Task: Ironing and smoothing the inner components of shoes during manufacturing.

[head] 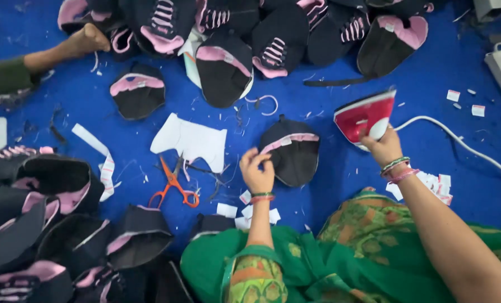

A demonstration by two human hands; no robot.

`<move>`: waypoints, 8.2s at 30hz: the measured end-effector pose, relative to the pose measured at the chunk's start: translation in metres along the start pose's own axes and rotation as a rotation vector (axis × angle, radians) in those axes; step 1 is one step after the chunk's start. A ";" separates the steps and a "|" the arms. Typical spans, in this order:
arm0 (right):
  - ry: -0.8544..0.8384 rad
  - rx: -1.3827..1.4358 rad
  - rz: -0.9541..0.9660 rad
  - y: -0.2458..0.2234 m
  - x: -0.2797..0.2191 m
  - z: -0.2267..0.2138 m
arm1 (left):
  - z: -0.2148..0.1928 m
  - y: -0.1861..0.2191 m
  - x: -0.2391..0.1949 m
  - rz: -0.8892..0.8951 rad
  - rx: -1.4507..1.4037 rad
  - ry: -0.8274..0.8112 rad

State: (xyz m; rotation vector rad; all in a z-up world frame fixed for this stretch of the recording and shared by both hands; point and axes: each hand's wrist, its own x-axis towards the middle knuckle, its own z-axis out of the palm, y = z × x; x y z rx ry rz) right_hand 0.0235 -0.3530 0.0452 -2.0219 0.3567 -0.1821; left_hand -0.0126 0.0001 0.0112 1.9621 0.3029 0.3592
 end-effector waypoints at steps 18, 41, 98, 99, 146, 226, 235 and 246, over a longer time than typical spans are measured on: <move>-0.393 1.157 0.343 -0.157 -0.115 0.053 | -0.118 0.140 0.017 0.299 -0.101 -0.319; -0.695 1.024 -0.437 -0.477 -0.213 -0.059 | -0.319 0.049 0.008 0.036 0.706 0.972; -0.598 -0.888 -0.497 -0.071 -0.112 0.105 | 0.058 0.056 0.083 0.116 0.284 -0.536; -0.597 -0.895 -0.482 -0.074 -0.114 0.104 | 0.059 0.058 0.079 0.115 0.276 -0.550; 0.183 -0.062 0.754 0.005 -0.021 -0.126 | 0.041 -0.007 -0.038 0.479 0.597 -0.354; -0.353 -0.667 -0.446 -0.073 -0.085 0.154 | 0.032 0.042 0.062 0.132 0.453 -0.363; -0.357 -0.621 -0.440 -0.055 -0.080 0.156 | 0.037 0.045 -0.020 0.213 0.755 -0.199; -0.327 -0.646 -0.371 -0.061 -0.037 0.161 | 0.045 0.031 0.015 0.368 0.892 -0.269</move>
